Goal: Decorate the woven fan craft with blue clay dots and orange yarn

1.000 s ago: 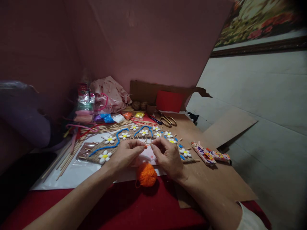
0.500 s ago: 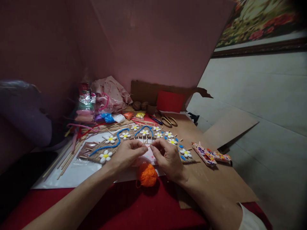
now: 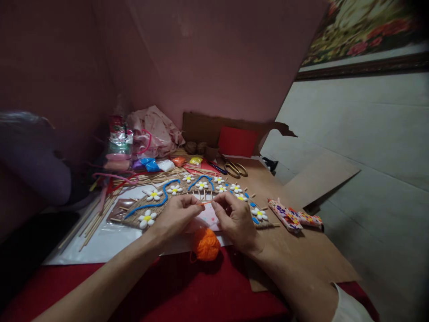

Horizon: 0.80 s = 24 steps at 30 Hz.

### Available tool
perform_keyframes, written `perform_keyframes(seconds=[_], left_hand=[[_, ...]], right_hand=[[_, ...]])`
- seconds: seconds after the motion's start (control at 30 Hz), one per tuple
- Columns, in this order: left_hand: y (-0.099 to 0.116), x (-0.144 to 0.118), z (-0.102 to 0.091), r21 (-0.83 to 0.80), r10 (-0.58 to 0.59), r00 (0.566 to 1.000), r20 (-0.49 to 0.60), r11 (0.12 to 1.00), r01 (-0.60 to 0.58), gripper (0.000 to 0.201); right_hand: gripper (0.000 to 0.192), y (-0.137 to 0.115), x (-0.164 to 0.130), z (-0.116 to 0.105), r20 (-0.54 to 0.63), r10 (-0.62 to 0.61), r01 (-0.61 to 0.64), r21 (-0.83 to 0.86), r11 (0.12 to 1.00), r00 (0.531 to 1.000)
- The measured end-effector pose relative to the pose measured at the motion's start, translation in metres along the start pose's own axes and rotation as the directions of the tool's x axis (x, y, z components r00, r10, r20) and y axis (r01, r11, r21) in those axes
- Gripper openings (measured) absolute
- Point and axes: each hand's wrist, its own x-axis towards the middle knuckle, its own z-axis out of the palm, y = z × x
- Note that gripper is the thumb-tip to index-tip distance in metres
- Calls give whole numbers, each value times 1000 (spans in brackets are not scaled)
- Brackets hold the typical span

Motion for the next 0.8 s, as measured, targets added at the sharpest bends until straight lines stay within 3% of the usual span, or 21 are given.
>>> perform_keyframes(seconds=[0.8], left_hand=[[2, -3, 1, 58, 31, 999, 28, 998, -33, 20]], right_hand=[[12, -2, 0, 0, -1, 14, -14, -5, 1000, 1000]])
